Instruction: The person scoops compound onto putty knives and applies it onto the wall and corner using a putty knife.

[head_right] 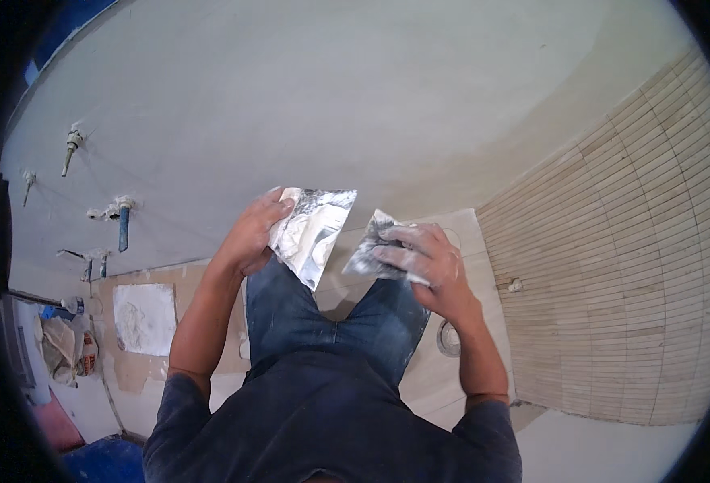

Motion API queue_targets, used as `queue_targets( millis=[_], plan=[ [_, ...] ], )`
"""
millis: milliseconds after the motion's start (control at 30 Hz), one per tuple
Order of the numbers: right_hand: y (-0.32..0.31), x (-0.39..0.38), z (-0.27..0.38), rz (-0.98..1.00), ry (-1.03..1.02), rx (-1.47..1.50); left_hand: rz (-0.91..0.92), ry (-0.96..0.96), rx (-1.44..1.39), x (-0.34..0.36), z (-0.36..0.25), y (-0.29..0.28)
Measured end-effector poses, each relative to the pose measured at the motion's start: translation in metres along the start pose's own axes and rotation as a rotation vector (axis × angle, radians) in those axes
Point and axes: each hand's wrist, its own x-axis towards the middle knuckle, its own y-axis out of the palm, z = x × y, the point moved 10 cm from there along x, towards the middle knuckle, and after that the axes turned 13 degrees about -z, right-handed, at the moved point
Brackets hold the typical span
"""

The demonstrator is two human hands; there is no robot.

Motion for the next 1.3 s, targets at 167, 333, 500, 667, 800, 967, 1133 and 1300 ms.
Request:
queue_targets(
  millis=[167,333,500,667,800,967,1133,1300],
  plan=[
    [0.032,0.014,0.063,0.246,-0.429,-0.318,0.061,0.022,0.142,0.007,0.014,0.003],
    [0.036,0.005,0.067,0.434,-0.422,-0.306,0.215,0.088,0.187,0.009,0.024,0.014],
    [0.036,0.035,0.069,0.437,-0.441,-0.272,0.235,-0.004,0.260,0.002,0.032,0.008],
    [0.056,0.030,0.071,0.505,-0.517,-0.218,0.369,-0.008,0.261,-0.008,0.019,0.030],
    [0.059,0.027,0.060,0.567,-0.459,-0.264,0.077,0.238,0.463,0.006,0.002,0.011],
    [0.018,0.020,0.001,0.439,-0.151,-0.155,0.091,0.168,0.194,0.018,-0.026,-0.010],
    [-0.046,-0.057,-0.145,-0.310,0.591,0.408,-0.066,0.360,0.409,0.014,-0.082,-0.020],
    [-0.071,-0.075,-0.206,-0.798,0.895,1.045,0.246,0.654,1.114,0.013,-0.143,0.002]
  ],
)
